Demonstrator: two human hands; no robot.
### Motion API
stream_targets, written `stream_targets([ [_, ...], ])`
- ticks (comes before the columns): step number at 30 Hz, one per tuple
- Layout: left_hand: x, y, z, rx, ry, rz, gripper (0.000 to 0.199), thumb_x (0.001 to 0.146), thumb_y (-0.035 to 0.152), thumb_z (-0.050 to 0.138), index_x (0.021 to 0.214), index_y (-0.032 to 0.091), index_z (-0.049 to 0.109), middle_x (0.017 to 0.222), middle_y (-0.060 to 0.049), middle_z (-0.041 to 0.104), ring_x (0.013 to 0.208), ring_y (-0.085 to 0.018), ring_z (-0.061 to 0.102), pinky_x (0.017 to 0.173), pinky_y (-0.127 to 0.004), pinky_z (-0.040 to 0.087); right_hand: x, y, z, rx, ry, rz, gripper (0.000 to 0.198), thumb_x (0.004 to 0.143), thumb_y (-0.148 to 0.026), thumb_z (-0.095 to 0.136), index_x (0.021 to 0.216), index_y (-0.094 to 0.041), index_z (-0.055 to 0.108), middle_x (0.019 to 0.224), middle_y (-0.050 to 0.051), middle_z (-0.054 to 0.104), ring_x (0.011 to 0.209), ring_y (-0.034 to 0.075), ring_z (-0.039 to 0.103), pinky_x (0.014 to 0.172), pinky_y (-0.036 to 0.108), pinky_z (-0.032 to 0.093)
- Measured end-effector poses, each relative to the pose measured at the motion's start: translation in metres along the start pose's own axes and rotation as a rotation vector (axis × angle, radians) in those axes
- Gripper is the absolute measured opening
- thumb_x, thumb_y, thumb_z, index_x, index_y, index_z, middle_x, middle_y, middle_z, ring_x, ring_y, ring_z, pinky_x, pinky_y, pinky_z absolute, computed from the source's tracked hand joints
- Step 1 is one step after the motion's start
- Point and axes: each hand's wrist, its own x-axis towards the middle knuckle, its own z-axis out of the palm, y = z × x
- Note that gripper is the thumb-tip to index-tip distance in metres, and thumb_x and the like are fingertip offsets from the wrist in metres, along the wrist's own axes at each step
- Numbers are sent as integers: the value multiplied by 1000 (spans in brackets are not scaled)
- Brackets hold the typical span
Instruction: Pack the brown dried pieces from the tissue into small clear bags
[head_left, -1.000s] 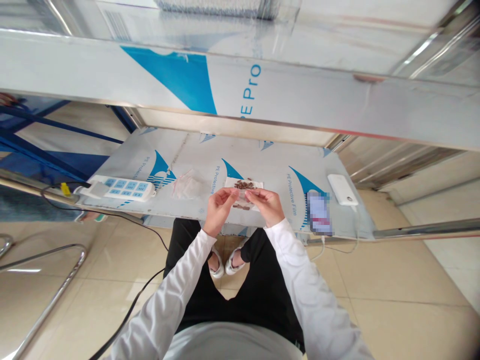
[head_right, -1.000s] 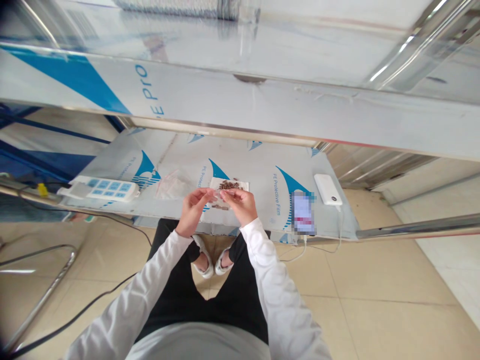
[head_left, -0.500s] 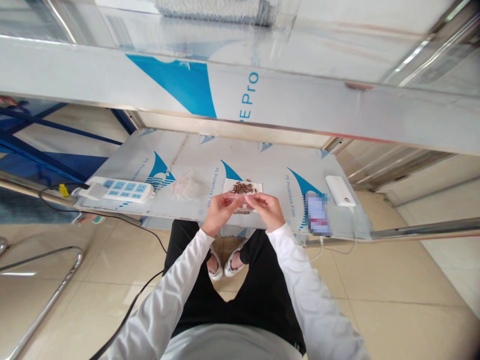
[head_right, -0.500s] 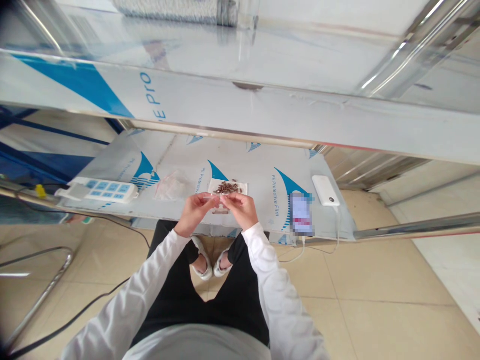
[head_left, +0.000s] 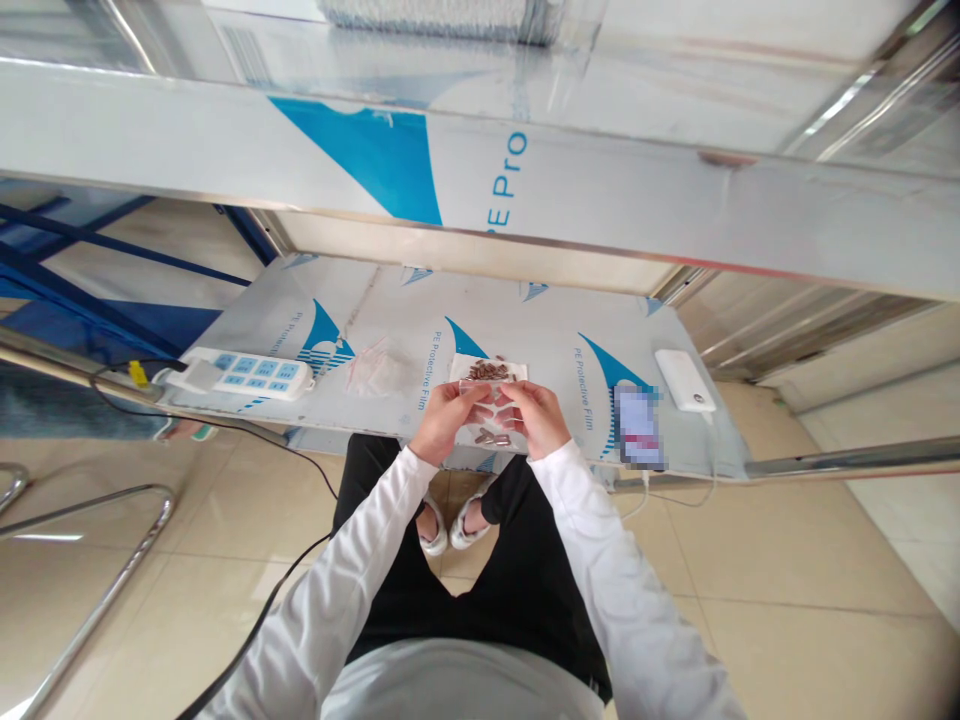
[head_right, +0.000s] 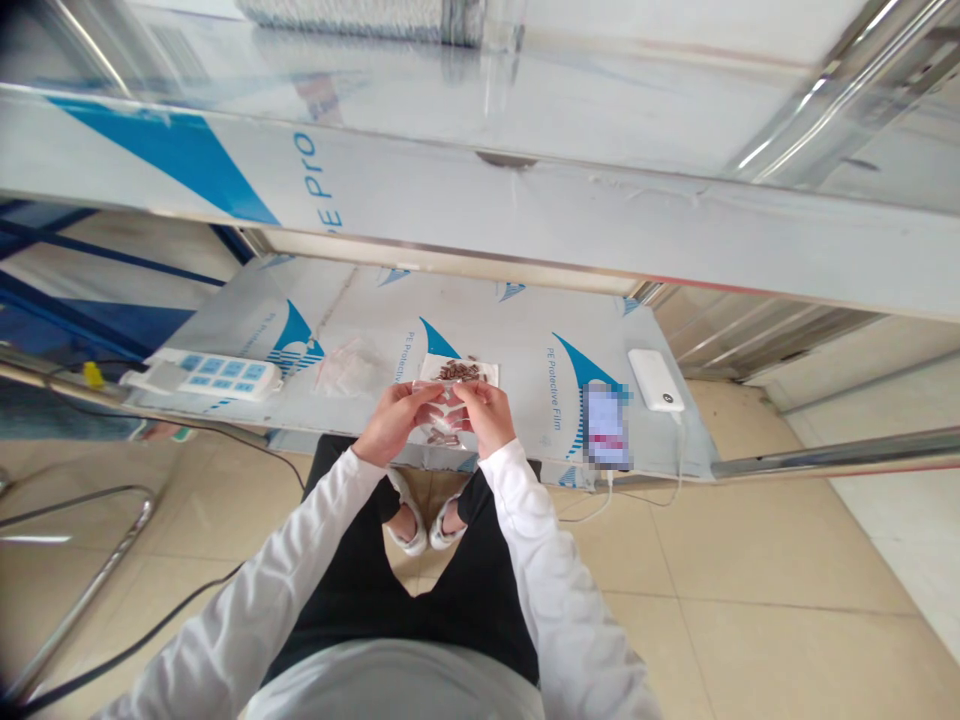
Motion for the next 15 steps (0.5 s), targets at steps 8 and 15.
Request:
stream_targets([
  [8,1,-2,1,37,-15,67,29,58,33,80,72,10,71,63,-5,70,54,-11,62,53,-19,48,-1,11,0,-27,-7,-24,28,63,-42,73,67,-17,60,57,-2,63,42,10,56,38,20,45],
  [15,-7,-13,-8,27,-138,75,37,73,47,68,77,11,72,72,-8,73,61,-15,67,66,-28,54,-5,29,-11,-51,-42,-214,33,65,-47,75,69,-19,57,65,-2,65,47,11,58,41,20,46],
])
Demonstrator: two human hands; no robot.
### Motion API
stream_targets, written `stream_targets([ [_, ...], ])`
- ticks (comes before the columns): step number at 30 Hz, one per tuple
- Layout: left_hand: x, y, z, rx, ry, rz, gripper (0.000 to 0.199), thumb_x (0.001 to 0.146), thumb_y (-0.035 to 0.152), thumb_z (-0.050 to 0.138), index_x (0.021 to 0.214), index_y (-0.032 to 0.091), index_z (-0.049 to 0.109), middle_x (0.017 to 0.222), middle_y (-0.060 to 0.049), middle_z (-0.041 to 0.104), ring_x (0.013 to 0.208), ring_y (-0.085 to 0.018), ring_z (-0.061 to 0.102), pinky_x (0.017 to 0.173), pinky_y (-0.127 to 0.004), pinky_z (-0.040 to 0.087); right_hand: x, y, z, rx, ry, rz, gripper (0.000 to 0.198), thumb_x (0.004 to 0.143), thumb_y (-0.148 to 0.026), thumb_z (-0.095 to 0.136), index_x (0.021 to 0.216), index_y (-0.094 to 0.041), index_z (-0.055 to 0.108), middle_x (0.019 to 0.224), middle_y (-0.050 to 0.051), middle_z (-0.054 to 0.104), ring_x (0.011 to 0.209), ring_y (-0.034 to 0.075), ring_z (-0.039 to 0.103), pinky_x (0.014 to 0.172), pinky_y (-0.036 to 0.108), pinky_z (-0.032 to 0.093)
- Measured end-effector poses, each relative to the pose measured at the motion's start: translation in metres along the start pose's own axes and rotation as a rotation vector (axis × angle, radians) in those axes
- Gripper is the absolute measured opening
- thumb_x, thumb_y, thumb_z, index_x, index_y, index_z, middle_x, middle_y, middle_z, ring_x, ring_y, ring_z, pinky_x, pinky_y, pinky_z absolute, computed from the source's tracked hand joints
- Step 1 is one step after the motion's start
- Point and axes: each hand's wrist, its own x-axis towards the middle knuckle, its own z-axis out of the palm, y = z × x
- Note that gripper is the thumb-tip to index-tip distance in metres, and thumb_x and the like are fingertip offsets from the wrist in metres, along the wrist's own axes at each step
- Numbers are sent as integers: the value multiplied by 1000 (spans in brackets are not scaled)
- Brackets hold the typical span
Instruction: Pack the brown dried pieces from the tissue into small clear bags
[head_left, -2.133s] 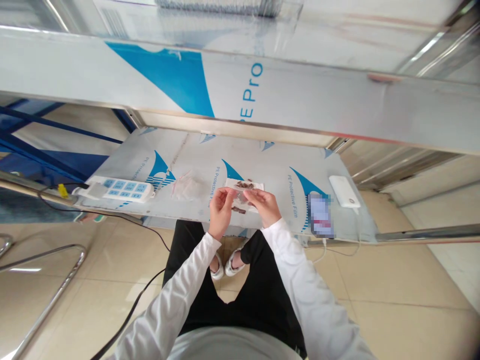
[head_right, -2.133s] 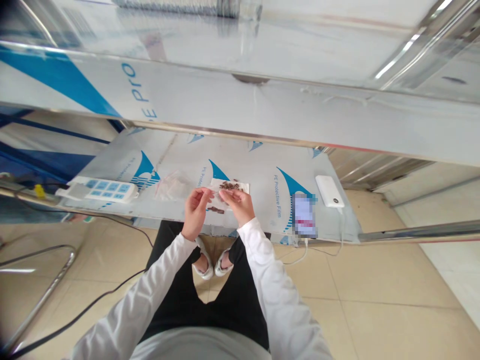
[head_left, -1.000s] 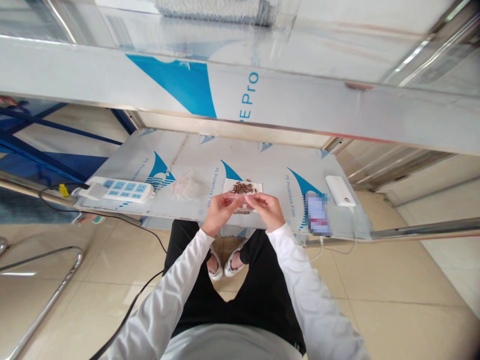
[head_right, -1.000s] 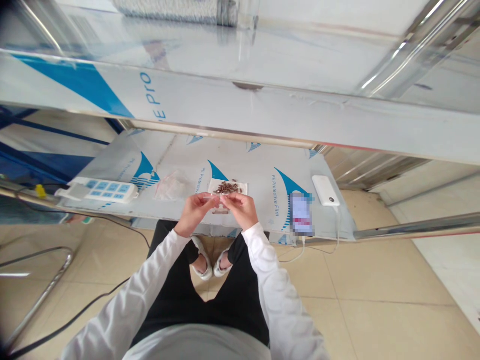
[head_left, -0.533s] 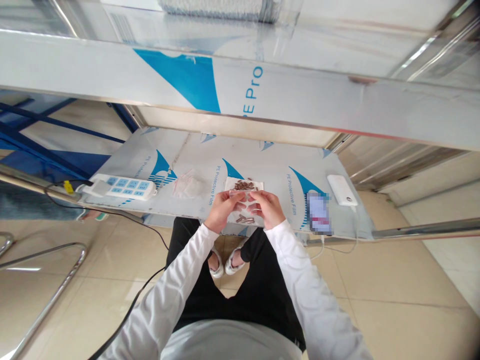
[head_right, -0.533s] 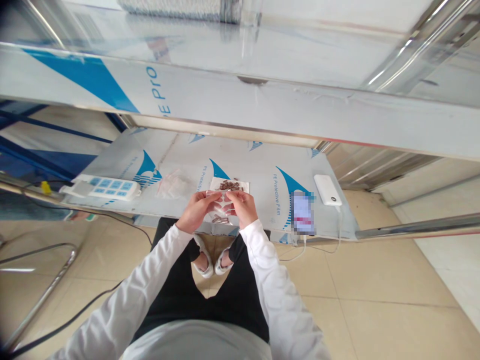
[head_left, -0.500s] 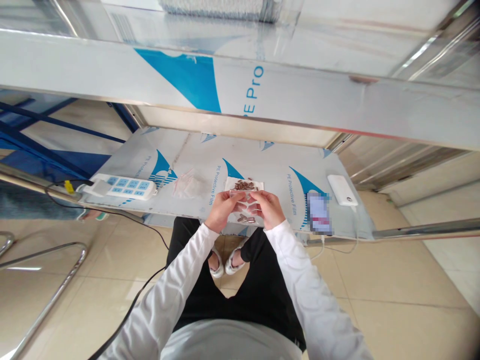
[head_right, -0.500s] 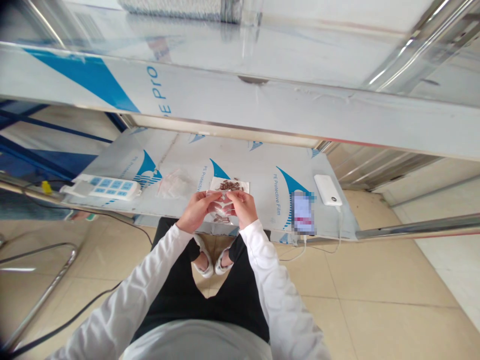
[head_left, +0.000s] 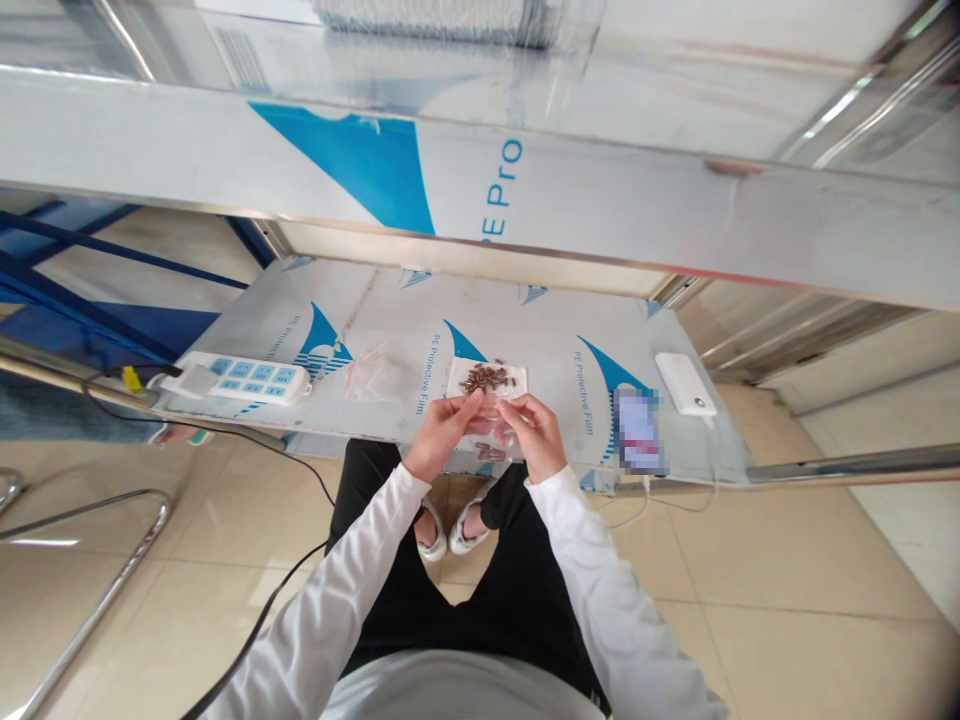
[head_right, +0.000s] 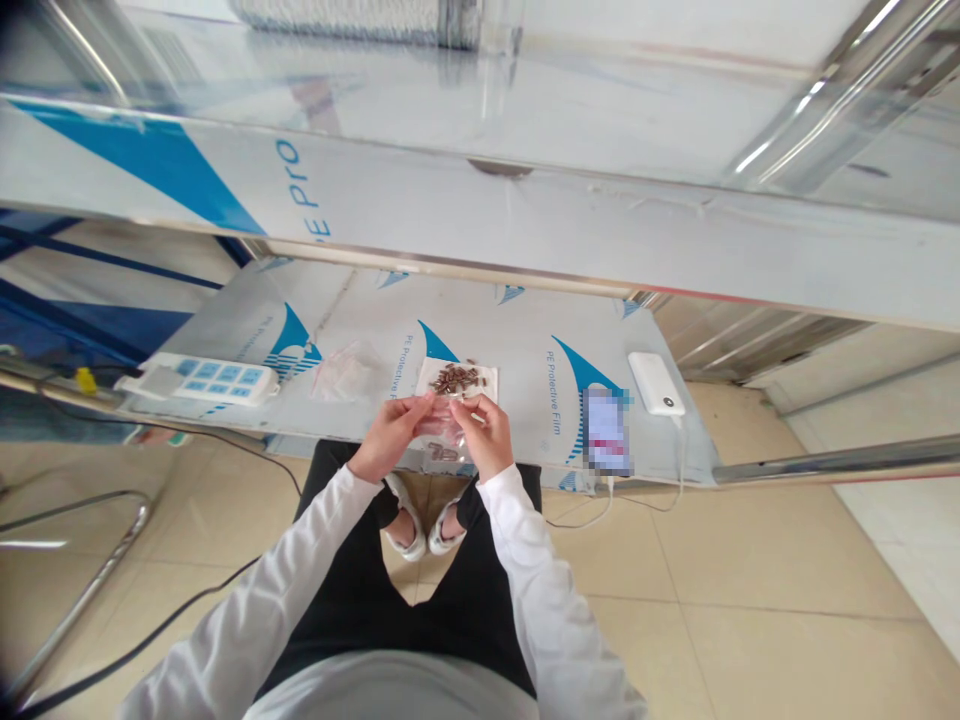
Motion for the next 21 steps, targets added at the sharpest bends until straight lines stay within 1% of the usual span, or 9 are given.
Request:
stream_targets([
  [2,-6,-6,-4,75,3,23,40,77,50,62,76,11,72,70,-7,72,60,-16,67,67,-29,55,-5,7,-5,-25,-33,-31,31,67,-46,74,73,-19,59,69,-1,67,53,12,61,48,22,50],
  [5,-14,-18,-8,278,84,95,40,79,51,60,68,13,71,63,-4,70,59,-18,66,63,-29,54,-16,18,-12,-91,-107,-20,30,70,-45,72,83,-19,65,80,3,70,67,17,67,64,28,55],
  [7,-18,-24,-8,344,57,102,41,81,51,57,70,15,72,66,-4,72,62,-19,67,65,-29,54,-24,22,-17,-125,-120,-3,29,72,-44,72,84,-19,66,83,5,72,73,18,68,70,30,56],
  [9,-22,-28,-8,375,18,97,41,82,51,55,72,16,73,69,-4,73,64,-20,68,66,-30,54,-30,23,-21,-145,-131,28,29,73,-45,71,83,-19,66,83,5,72,72,19,69,67,30,56],
  [11,-26,-29,-9,414,15,104,39,82,50,56,71,16,73,67,-4,73,65,-20,68,65,-28,53,-32,20,-28,-161,-132,58,31,72,-47,71,83,-19,66,81,5,71,66,19,68,58,29,56],
  [14,-27,-28,-18,406,62,116,38,81,50,57,74,15,73,70,-6,73,64,-19,68,64,-27,53,-21,12,-48,-189,-28,58,36,68,-49,73,84,-18,66,80,5,71,54,17,65,46,26,52],
  [17,-22,-26,-42,388,184,120,43,82,53,54,79,13,72,76,-9,74,63,-18,68,64,-27,53,9,9,-80,-212,129,31,45,63,-52,76,89,-17,66,84,8,72,51,16,64,45,27,52],
  [19,-17,-23,-64,506,305,126,47,83,55,50,80,13,71,76,-11,74,63,-17,68,62,-27,52,37,10,-103,-288,227,13,52,58,-56,76,89,-15,66,83,10,72,51,17,64,47,30,54],
  [21,-10,-17,-89,716,424,136,47,85,54,46,82,14,70,77,-10,74,65,-17,68,63,-27,51,66,11,-124,-441,344,0,55,56,-60,74,85,-13,66,77,13,71,52,20,65,49,34,55],
])
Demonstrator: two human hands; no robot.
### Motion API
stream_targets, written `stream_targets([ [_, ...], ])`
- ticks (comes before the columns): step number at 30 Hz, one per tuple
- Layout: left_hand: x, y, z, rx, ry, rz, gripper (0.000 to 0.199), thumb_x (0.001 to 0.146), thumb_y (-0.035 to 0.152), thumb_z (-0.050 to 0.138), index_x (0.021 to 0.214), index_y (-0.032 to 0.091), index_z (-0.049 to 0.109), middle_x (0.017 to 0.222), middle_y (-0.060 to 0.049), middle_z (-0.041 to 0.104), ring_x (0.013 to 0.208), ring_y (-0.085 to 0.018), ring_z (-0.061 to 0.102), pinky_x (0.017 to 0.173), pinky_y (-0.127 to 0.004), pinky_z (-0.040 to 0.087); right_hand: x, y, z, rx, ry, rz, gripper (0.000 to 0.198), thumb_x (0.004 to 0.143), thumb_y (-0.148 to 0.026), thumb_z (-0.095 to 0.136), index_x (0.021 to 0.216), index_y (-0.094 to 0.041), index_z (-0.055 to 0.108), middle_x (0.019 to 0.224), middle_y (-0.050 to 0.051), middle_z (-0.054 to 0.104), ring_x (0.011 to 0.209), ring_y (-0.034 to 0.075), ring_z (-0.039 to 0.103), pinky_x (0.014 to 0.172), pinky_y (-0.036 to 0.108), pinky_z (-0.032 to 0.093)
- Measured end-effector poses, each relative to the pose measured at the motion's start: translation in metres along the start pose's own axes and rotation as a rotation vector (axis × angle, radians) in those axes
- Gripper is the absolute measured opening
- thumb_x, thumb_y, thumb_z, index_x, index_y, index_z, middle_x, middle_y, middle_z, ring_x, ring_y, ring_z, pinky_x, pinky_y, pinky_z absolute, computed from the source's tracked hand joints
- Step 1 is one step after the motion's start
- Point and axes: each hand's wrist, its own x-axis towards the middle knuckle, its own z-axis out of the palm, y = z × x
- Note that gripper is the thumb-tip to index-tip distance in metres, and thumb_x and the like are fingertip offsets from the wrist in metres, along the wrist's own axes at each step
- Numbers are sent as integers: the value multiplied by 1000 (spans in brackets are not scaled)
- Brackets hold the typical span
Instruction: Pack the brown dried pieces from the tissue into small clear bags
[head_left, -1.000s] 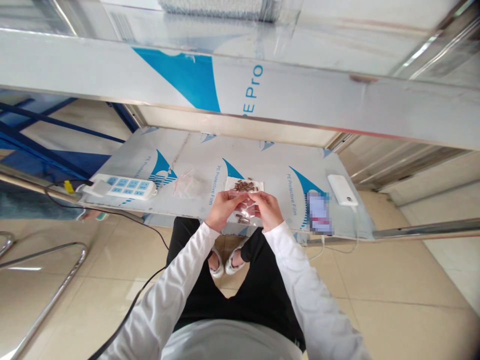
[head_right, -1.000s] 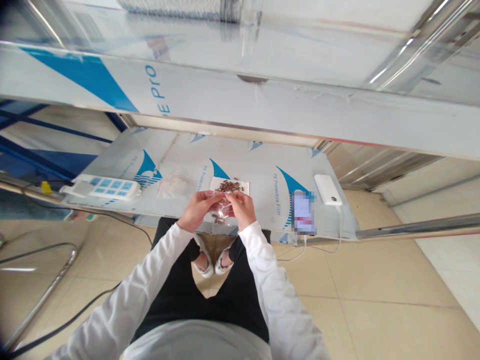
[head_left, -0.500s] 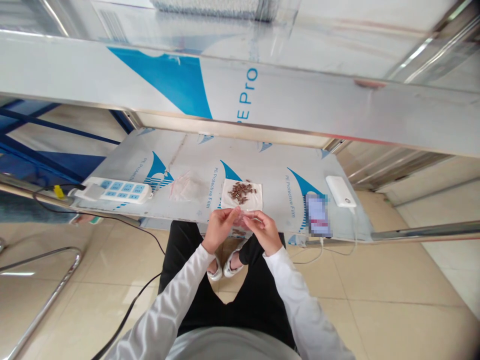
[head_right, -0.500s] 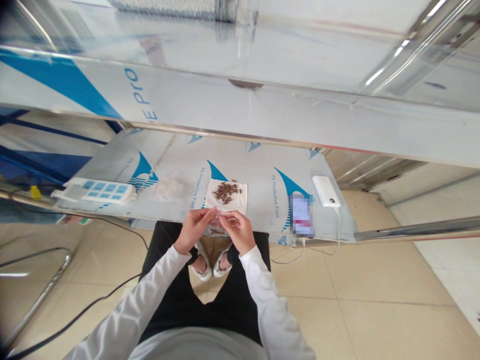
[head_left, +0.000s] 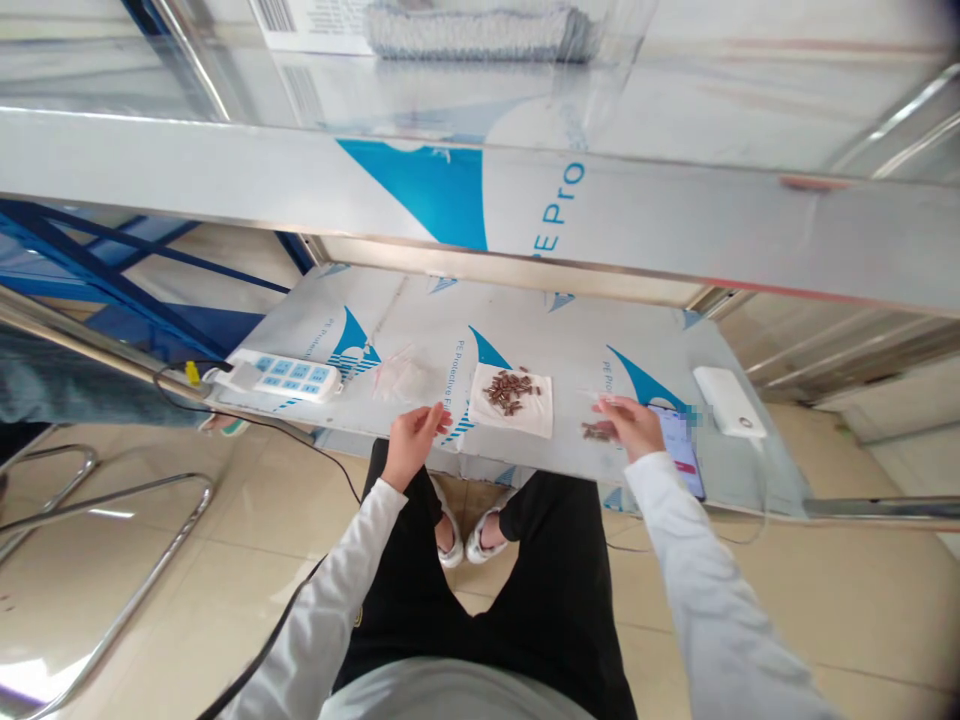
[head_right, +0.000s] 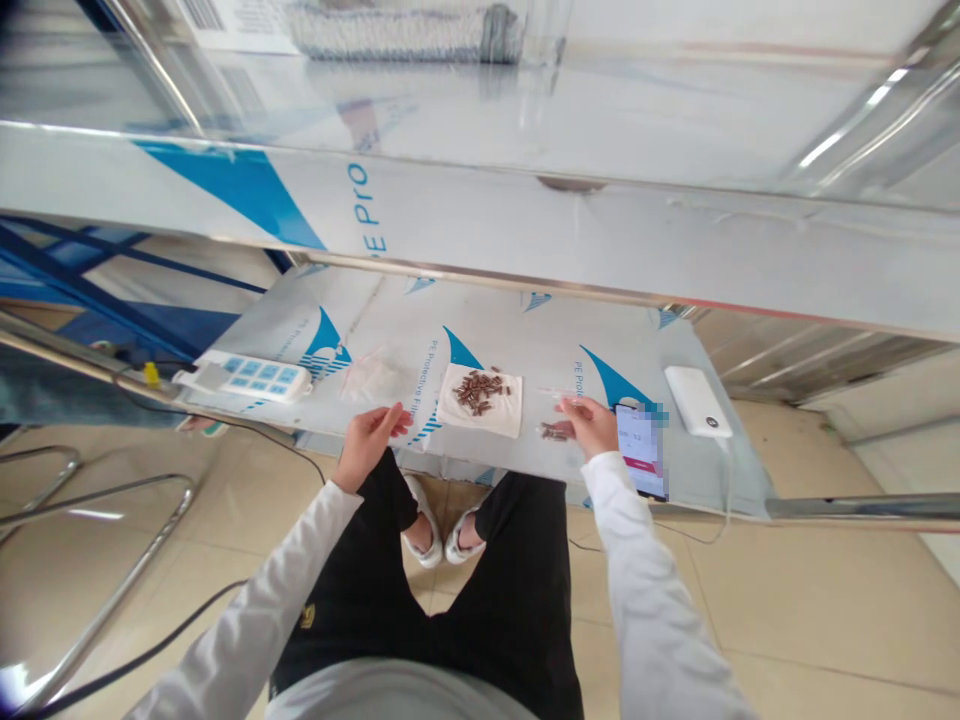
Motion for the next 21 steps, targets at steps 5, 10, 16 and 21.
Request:
stream_targets([
  [5,43,-22,-36,294,242,-40,30,83,37,52,98,16,66,88,-10,71,78,-21,66,77,-32,47,44,4,-10,-188,254,-61,64,56,-50,75,104,-9,62,104,22,66,93,33,64,79,49,52],
  [10,75,-36,-42,528,292,-99,30,79,33,58,105,19,64,108,-13,63,95,-26,62,83,-37,44,11,7,0,-297,280,-355,61,71,-47,61,120,-12,55,118,19,60,103,30,60,84,46,52],
  [16,85,-36,-35,680,234,-127,15,76,28,61,87,18,66,109,-13,59,94,-28,61,79,-37,43,-62,14,30,-193,128,-444,45,81,-44,56,118,-18,56,118,15,61,105,26,60,82,43,54],
  [21,67,-14,-37,703,255,14,13,82,27,56,90,20,63,101,-8,65,100,-26,58,88,-37,39,-98,-1,50,-179,65,-506,37,84,-39,55,115,-19,58,116,14,62,107,25,59,84,42,53],
])
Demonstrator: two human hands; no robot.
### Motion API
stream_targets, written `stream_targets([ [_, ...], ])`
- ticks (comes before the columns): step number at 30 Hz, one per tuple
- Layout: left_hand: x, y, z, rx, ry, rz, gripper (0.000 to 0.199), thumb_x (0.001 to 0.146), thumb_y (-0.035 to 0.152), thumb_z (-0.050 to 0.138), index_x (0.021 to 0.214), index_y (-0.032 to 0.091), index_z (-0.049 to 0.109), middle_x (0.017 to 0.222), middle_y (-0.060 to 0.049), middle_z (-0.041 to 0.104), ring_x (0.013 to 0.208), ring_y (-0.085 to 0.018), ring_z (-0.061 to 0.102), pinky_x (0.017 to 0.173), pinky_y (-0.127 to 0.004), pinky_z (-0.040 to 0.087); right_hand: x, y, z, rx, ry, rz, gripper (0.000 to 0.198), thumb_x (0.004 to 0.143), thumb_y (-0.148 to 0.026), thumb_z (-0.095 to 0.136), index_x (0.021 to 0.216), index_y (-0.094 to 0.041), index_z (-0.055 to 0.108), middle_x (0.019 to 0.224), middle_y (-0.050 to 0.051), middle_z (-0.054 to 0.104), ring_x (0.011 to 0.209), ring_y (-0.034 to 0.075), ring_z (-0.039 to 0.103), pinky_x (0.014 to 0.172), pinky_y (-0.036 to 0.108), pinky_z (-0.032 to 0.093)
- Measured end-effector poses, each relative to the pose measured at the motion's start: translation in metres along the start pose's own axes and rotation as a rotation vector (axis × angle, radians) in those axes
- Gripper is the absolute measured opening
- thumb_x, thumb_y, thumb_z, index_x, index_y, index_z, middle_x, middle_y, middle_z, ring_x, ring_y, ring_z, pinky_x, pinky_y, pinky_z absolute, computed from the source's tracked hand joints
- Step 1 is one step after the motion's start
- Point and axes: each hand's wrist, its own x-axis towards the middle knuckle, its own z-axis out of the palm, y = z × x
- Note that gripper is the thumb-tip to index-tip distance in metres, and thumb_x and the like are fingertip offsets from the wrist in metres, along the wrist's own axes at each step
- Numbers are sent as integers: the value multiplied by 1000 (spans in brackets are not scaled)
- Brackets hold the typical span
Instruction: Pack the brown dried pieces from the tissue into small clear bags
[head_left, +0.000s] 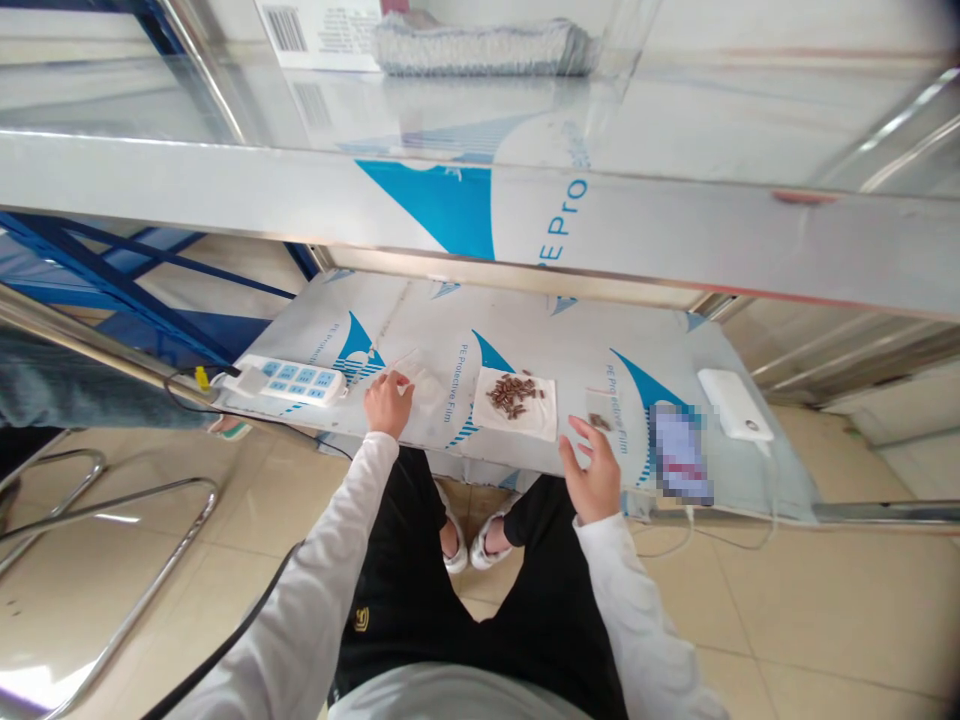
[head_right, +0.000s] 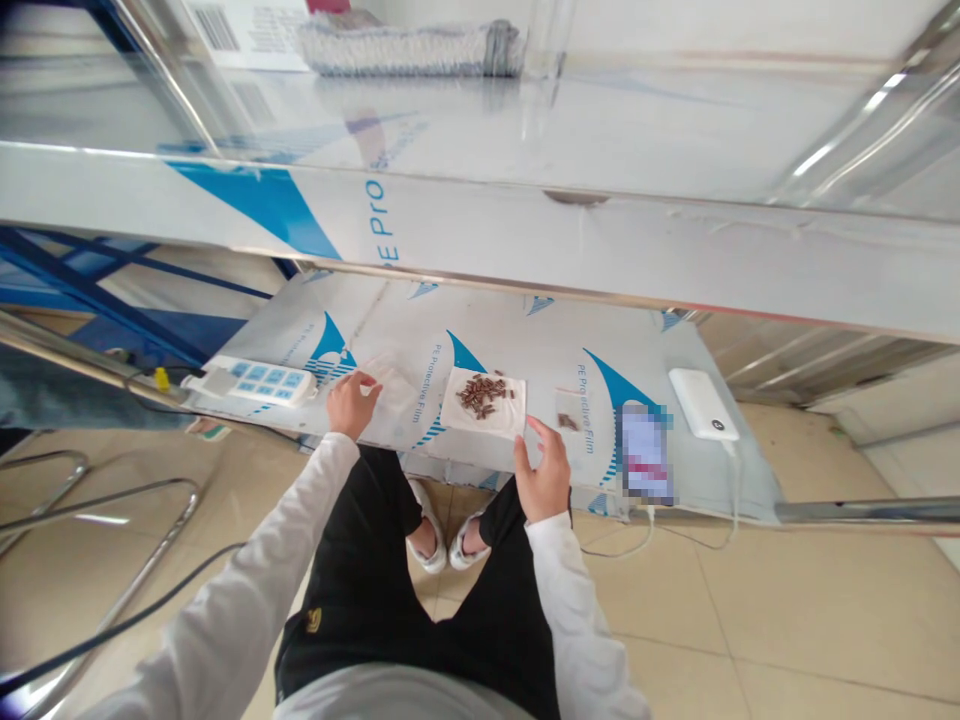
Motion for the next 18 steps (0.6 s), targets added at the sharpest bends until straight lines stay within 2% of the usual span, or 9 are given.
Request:
stream_targets([
  [3,-23,15,-16,-56,35,121,12,83,31,57,89,22,63,93,-5,69,96,-24,58,87,-35,38,4,-34,10,91,-80,-43,32,86,-36,54,114,-20,59,114,12,64,105,24,60,86,41,52],
  [8,-63,45,-38,-249,79,499,9,83,30,60,81,23,65,83,-5,69,85,-24,56,81,-36,39,34,-91,26,213,-264,-158,25,87,-33,53,107,-24,66,110,7,68,105,21,61,91,35,48],
  [11,-76,58,-48,-328,79,606,9,83,29,60,79,23,65,81,-4,69,83,-22,55,80,-36,39,50,-103,30,200,-455,-192,19,79,-34,64,92,-24,73,94,5,73,87,21,66,81,34,51],
  [14,-84,68,-53,-389,100,635,5,83,26,60,81,23,64,81,-3,68,83,-21,55,79,-34,40,51,-101,30,205,-590,-142,13,76,-33,66,82,-25,75,78,3,74,67,19,65,66,31,51],
  [16,-91,73,-53,-435,122,585,7,83,24,61,89,22,62,87,-4,66,85,-20,55,79,-33,42,43,-97,29,207,-562,-93,15,78,-33,65,83,-25,76,77,2,75,63,18,65,62,29,50],
  [18,-101,77,-49,-494,176,445,18,79,24,64,96,21,59,93,-5,62,82,-19,55,78,-32,44,31,-94,28,217,-501,-36,15,78,-33,65,85,-25,75,78,3,75,62,18,65,60,29,50],
])
